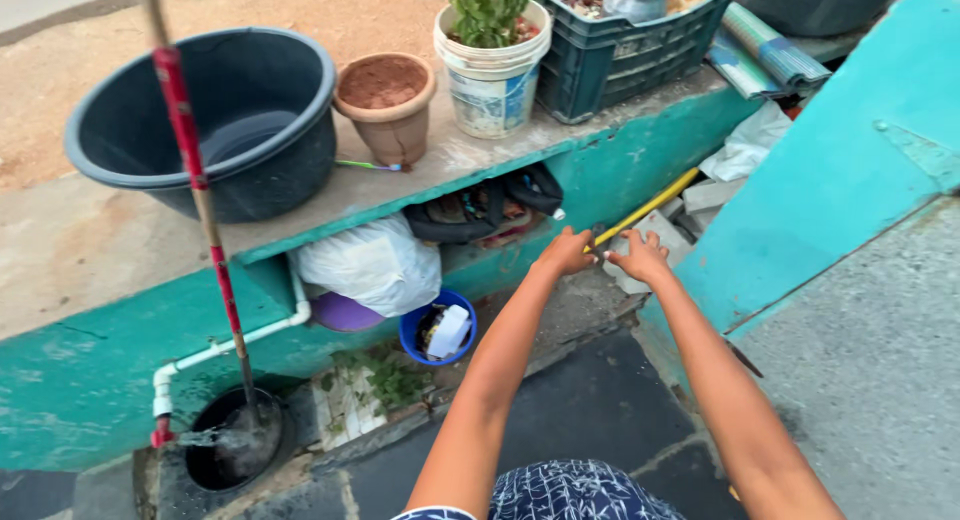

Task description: The person prepares a cleaning solution in a bucket, rinses a cloth under a tap, and then uses a mop to clean the floor area around an outdoor water station.

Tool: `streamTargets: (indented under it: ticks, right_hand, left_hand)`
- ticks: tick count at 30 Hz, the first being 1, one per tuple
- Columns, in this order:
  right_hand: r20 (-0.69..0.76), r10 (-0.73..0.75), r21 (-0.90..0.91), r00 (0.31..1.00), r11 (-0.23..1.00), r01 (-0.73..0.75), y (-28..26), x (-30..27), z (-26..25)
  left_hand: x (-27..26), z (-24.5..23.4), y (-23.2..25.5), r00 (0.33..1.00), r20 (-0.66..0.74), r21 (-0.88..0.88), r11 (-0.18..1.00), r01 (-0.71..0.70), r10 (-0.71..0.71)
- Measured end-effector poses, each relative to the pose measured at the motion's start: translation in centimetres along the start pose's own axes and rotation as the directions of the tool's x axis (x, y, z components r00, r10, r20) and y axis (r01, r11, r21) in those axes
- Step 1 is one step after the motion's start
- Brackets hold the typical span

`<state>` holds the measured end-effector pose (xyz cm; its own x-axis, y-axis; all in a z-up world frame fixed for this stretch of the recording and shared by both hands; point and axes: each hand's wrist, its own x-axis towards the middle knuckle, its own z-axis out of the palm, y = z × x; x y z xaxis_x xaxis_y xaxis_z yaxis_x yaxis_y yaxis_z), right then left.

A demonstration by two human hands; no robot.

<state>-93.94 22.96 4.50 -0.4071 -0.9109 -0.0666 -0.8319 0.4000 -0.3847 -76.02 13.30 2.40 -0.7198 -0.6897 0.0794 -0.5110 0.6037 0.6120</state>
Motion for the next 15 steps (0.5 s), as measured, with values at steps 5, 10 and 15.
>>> streamTargets:
  ticks: [5, 10, 15]
  right_hand:
    - [-0.032, -0.099, -0.067, 0.995, 0.993, 0.096, 5.8, 2.1, -3.4]
    - [-0.023, -0.041, 0.049, 0.999, 0.998, 0.042, 7.9, 4.1, -3.3]
    - [-0.022, -0.087, 0.041, 0.996, 0.995, 0.088, 9.0, 7.4, -3.8]
  left_hand:
    - [4.3, 3.6, 4.7, 1.000, 0.002, -0.060, 0.998, -0.020, 0.020]
    - [5.6, 4.1, 5.7, 0.999, 0.038, 0.024, 1.000, -0.010, 0.009]
    - [9.4, 1.8, 6.2, 1.000, -0.007, 0.050, 0.999, -0.008, 0.009]
